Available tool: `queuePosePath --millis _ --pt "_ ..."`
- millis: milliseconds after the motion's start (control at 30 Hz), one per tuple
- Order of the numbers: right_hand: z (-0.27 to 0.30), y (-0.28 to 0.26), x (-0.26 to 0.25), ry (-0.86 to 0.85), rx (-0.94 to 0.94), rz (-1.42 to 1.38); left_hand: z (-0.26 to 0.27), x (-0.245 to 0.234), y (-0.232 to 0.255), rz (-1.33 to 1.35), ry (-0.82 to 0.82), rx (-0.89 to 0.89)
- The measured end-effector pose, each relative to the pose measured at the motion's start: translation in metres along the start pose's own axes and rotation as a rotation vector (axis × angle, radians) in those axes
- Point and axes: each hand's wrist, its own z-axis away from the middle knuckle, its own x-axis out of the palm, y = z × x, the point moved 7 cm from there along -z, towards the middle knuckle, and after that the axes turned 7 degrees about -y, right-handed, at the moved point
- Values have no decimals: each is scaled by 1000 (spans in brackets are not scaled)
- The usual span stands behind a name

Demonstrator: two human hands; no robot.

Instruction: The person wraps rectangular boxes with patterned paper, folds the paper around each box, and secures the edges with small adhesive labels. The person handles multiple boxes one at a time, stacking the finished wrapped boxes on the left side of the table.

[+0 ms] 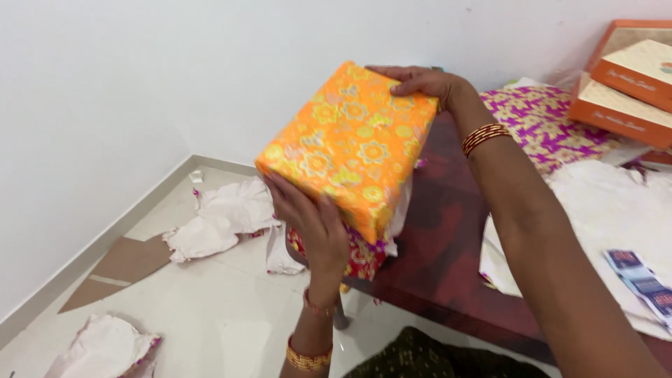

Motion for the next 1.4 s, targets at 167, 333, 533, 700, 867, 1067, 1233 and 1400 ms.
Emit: queuePosePath --millis 167,333,533,700,867,1067,1233,1400 --pt "-37 30 -17 -98 104 -19 23 8 -6 -355 -11 24" --pt "-51 37 -31 -93 119 171 33 19 -29 -450 -3 6" --pt "-38 27 -49 222 10 607 50 30 -43 -358 12 -11" --pt "21 27 -72 862 -251 918 62 31 -38 -235 73 64" --pt "147 89 -57 970 -154 1073 95 36 12 -309 157 418" --pt "338 174 8 612 871 1393 159 140 81 175 -497 536" --pt "464 203 84 708 1203 1234 202 243 87 147 -808 565" --pt "498 210 142 973 640 1467 228 286 68 23 -930 607"
